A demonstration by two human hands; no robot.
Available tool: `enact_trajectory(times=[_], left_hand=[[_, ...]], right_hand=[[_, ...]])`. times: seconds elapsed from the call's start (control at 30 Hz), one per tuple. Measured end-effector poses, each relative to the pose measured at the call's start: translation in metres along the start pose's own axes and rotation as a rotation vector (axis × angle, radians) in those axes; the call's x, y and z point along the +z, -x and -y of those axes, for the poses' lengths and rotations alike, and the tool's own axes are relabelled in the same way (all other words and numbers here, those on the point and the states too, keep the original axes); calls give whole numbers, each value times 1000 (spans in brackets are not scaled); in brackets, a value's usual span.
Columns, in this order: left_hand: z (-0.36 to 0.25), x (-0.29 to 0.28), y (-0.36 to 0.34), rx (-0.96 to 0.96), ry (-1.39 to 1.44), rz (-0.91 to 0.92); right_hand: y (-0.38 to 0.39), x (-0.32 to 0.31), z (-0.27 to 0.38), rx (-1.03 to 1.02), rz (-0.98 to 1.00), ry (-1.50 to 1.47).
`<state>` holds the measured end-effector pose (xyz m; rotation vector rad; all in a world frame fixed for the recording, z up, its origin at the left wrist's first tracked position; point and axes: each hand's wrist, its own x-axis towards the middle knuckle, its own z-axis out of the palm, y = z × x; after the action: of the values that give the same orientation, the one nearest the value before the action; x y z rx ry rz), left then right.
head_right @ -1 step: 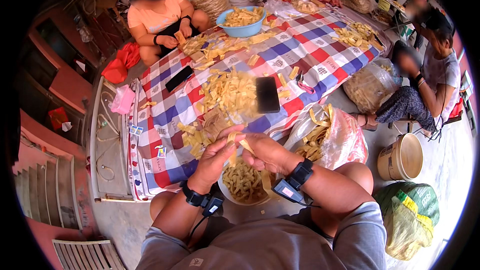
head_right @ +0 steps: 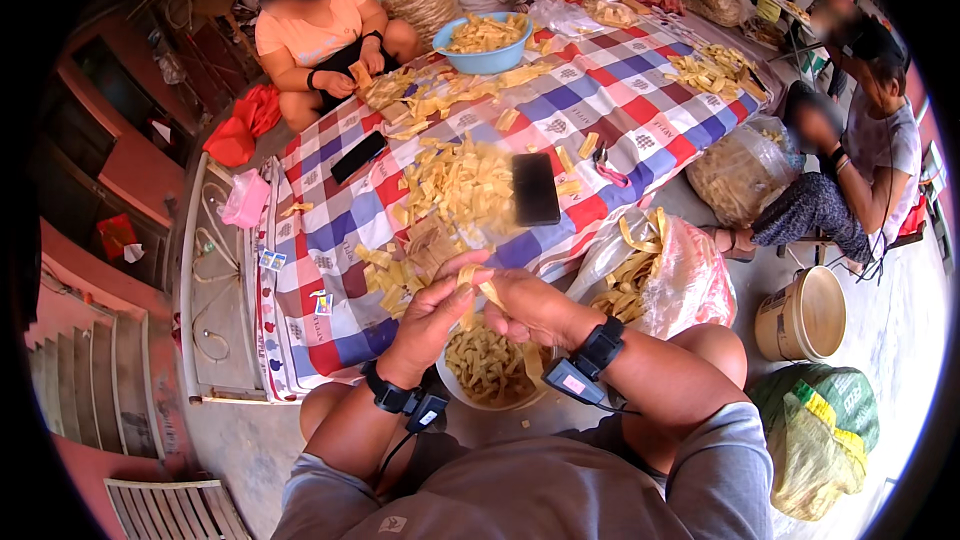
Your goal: The person processes bamboo strips by hand, picking individual strips from a container and separating or cleaning them before placing them into a larger pile on the table.
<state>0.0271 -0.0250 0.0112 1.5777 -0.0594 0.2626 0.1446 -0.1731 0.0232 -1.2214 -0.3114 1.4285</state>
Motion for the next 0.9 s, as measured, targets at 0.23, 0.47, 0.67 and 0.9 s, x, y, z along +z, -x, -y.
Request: enact_trajectory(times=[0.23, 0.47, 0.67, 0.9], left_hand=[[-7, 6, 0, 167, -203, 6], [0, 10, 7, 116, -151, -57], [7, 2, 1, 222, -490, -153], [8, 10, -2, 105, -331, -202]], right_hand=[[-10, -17, -8, 186, 445, -181], [-10, -8, -15, -148, 139, -184], [-15, -16, -17, -533, -162, 3], [-4, -17, -5, -884, -507, 691]])
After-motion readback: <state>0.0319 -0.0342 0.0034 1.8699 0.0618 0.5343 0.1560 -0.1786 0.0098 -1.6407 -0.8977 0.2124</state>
